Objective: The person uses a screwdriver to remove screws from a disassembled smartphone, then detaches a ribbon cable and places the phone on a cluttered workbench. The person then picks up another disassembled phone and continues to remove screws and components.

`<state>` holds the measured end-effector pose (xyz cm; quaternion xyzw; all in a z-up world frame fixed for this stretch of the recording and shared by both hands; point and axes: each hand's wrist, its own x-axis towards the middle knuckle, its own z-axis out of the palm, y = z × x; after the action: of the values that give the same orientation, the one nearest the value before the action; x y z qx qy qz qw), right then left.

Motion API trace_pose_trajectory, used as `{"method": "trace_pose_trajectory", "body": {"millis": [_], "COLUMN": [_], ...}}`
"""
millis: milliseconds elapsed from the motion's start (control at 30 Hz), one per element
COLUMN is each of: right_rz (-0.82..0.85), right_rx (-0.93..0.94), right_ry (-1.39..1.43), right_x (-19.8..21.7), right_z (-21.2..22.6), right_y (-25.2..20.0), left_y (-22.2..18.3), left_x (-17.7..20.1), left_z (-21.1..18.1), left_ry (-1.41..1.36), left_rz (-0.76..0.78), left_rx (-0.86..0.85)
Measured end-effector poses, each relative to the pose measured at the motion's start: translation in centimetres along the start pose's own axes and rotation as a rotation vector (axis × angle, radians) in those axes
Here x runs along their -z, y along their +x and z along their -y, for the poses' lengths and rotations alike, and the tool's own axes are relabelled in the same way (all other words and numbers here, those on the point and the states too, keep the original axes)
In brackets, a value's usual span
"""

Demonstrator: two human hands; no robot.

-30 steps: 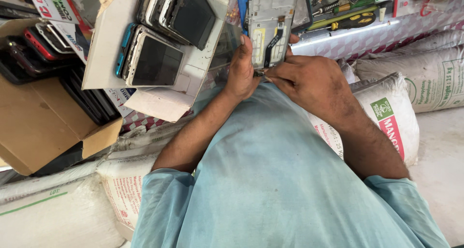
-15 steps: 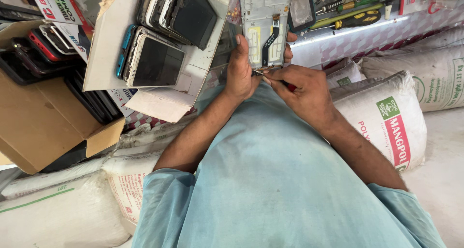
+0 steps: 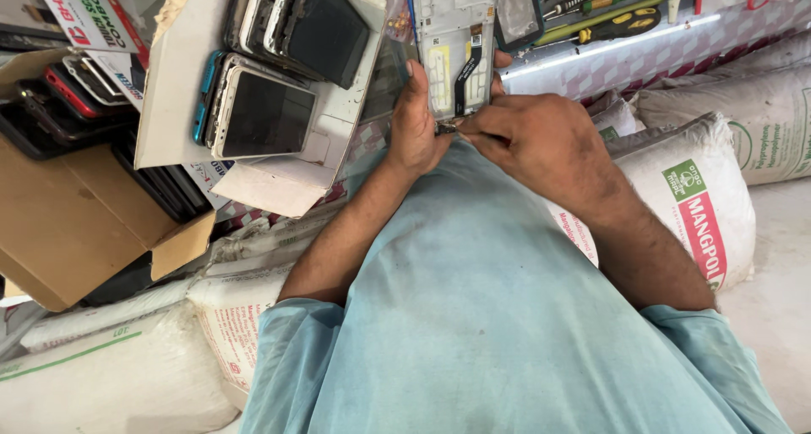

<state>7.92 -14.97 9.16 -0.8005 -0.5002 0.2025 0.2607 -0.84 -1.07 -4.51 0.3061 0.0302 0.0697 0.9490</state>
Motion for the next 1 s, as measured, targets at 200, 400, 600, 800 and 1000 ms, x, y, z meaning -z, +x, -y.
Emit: {"method": "trace_pose_trajectory", "body": {"millis": [200, 400, 600, 800, 1000], "right_rz": [0.105, 0.177, 0.132, 0.083, 0.062], "right_rx": [-0.061, -0.182, -0.066, 0.02, 0.135], "right_ry": [0.106, 0.025, -0.097, -0.129, -0.238], "right_x": [0.3, 0.5, 0.8, 1.1, 1.2], "right_z": [-1.1, -1.2, -1.0, -0.3, 0.0], "right_y": [0.7, 1.2, 1.2, 1.1, 1.0], "left_y": [0.0, 0.4, 0.4, 0.5, 0.8], "left_x": [0.3, 0.4, 0.2, 0.0, 0.0], "left_z": [0.2, 0.4, 0.0, -0.3, -0.4], "left_ry": [0.056, 0.114, 0.114, 0.086, 0.042], "left_rz": [-0.007, 0.006, -0.011, 0.002, -0.038], "left_rx": [-0.018, -0.014, 0.011, 0.01, 0.022]}}
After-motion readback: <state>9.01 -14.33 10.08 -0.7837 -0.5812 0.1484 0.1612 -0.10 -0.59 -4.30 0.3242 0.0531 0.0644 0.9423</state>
